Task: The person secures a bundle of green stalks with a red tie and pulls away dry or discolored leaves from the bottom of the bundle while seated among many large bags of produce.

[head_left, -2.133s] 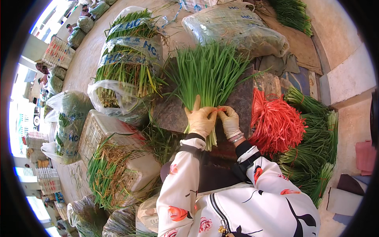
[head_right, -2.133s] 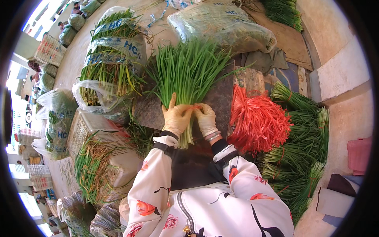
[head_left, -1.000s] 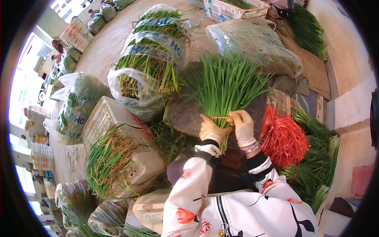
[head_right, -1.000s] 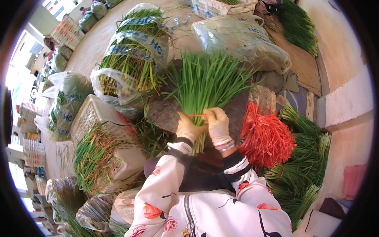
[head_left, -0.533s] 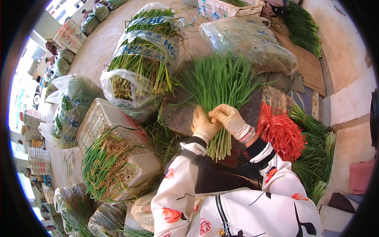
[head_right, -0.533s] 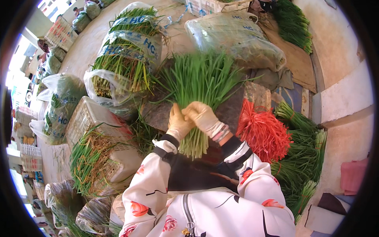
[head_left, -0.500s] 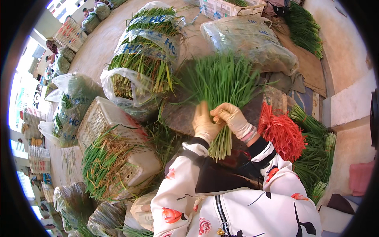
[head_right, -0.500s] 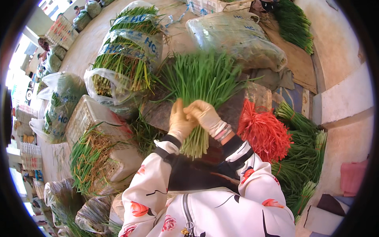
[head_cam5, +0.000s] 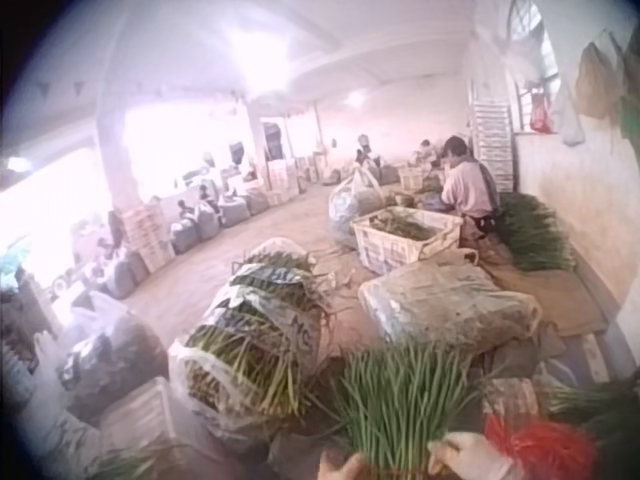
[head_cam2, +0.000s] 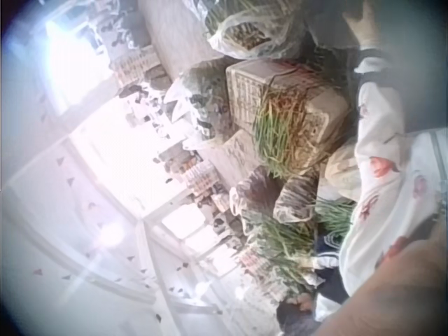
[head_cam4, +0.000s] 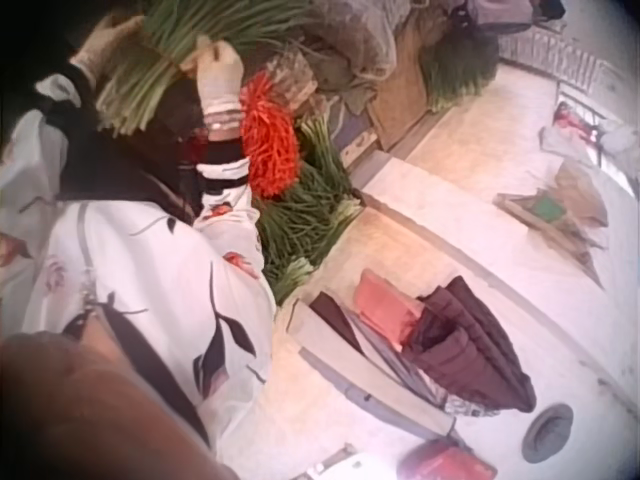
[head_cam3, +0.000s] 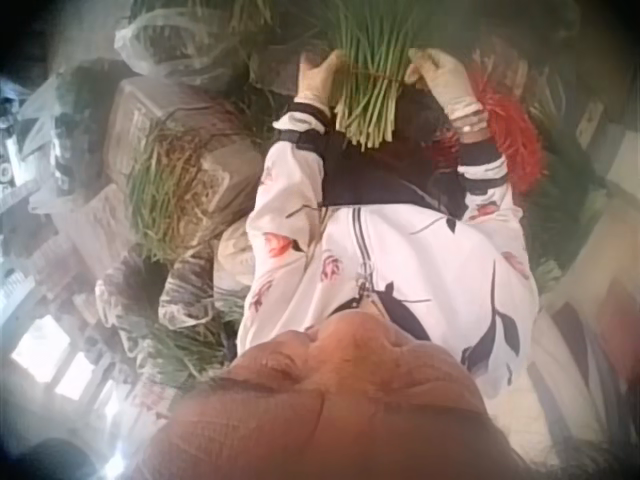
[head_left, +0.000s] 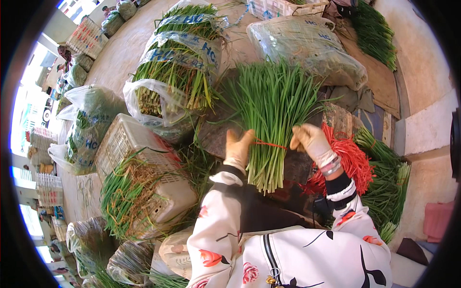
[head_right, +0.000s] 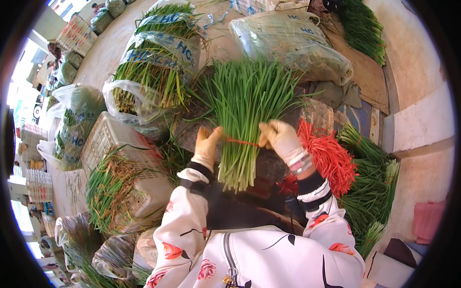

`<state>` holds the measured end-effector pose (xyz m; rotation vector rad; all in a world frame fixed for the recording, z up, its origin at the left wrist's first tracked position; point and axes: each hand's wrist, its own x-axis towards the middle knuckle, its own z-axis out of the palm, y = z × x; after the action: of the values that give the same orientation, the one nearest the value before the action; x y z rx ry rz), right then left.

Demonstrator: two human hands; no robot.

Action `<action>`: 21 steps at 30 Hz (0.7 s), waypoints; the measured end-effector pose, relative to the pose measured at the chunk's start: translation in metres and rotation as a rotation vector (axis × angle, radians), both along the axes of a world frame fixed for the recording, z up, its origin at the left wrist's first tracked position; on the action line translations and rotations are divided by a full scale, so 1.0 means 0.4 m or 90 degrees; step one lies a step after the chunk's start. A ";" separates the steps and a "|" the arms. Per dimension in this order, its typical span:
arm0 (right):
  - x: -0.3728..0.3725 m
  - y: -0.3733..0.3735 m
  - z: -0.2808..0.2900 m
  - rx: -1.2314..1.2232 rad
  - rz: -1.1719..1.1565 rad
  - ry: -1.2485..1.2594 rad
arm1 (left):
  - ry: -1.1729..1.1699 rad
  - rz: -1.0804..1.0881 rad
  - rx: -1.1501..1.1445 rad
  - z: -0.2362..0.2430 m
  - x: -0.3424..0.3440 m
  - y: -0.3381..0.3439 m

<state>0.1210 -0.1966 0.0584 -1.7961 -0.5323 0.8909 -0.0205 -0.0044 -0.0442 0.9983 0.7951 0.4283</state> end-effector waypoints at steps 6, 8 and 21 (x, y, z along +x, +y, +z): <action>0.003 0.000 -0.229 -0.032 0.072 0.196 | 0.308 -0.274 0.095 -0.004 0.097 -0.012; -0.036 0.088 -0.236 0.177 0.019 0.267 | 0.157 -0.263 0.081 -0.042 0.124 -0.032; 0.007 0.050 -0.043 0.430 0.076 -0.057 | -0.342 -0.194 0.125 0.288 0.060 -0.103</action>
<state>0.1237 -0.1764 0.0412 -1.1964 -0.8847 0.6074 0.0036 -0.0455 0.0710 1.0985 0.1159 0.4848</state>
